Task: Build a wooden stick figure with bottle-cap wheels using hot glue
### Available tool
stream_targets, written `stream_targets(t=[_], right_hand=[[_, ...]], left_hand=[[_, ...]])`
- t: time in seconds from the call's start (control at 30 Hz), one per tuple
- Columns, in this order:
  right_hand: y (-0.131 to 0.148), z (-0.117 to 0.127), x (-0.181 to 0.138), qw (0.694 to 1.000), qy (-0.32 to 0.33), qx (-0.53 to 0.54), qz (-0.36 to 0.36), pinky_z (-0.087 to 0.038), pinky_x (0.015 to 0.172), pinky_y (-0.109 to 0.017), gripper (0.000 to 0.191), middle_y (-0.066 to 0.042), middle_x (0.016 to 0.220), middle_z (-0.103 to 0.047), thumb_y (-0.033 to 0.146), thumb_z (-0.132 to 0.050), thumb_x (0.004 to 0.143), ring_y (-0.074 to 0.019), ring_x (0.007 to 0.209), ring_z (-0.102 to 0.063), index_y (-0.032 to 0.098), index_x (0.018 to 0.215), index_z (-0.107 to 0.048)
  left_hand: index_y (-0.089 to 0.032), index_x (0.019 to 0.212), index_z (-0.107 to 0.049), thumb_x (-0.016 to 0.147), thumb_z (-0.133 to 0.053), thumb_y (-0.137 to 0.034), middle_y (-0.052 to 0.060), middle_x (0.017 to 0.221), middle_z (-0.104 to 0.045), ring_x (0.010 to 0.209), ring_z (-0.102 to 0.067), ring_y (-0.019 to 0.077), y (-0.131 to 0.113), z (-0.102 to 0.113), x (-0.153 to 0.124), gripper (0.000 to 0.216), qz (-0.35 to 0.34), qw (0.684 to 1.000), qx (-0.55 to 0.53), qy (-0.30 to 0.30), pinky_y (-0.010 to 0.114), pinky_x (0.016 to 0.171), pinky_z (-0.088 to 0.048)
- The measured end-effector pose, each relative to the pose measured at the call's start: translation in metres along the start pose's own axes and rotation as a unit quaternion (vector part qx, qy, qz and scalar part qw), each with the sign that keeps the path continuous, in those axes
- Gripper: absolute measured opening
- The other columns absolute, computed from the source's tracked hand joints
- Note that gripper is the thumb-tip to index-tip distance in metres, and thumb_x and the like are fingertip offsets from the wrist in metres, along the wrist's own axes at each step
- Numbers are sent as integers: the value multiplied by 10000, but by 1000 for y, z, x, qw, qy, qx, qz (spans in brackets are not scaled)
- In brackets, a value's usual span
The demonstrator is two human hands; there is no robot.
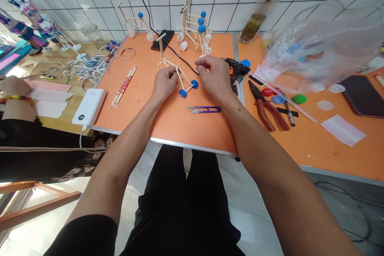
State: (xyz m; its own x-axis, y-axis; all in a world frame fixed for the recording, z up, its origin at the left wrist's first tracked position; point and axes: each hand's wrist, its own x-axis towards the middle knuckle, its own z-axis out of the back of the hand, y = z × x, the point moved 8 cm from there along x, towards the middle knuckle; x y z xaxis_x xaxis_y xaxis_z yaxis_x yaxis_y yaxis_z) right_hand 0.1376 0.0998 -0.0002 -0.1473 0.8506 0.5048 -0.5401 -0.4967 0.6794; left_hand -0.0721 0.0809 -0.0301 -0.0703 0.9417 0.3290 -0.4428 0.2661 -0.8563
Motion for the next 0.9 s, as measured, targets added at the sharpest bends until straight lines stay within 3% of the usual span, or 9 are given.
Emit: stream_targets(t=[0.27,0.5,0.7,0.9], right_hand=[[-8,0,0,1000,7,17,-23,-689,1131,-524,291,-116,1234,-934,103,-683,1007,-341,1189,-879,235,1137,-907],[2,-8,-5,999,29,-14,1,-676,1106,-521,294,-106,1185,-939,159,-665,1024,-348,1137,-874,230,1158,-917],[31,-21,-19,994,62,-77,40,-620,1184,-544,276,-147,1305,-905,290,-748,1075,-384,1278,-823,230,1316,-869],[38,-27,-26,989,84,-114,35,-599,1198,-617,436,-165,1417,-872,371,-828,1042,-436,1354,-777,266,1464,-800]], left_hand=[[-235,847,-749,1024,-603,0,-29,662,-627,647,-587,187,0,1,-2,328,0,1000,3,0,343,699,-418],[-226,861,-754,995,-594,45,-39,655,-623,655,-603,182,-4,2,-3,342,10,1000,4,-4,328,709,-433],[-234,841,-755,1000,-611,7,-25,656,-658,656,-633,187,-2,2,-1,322,2,1000,20,-7,326,712,-457],[-230,869,-775,991,-608,-8,-19,681,-673,670,-638,180,3,0,0,304,4,1000,7,-9,299,695,-470]])
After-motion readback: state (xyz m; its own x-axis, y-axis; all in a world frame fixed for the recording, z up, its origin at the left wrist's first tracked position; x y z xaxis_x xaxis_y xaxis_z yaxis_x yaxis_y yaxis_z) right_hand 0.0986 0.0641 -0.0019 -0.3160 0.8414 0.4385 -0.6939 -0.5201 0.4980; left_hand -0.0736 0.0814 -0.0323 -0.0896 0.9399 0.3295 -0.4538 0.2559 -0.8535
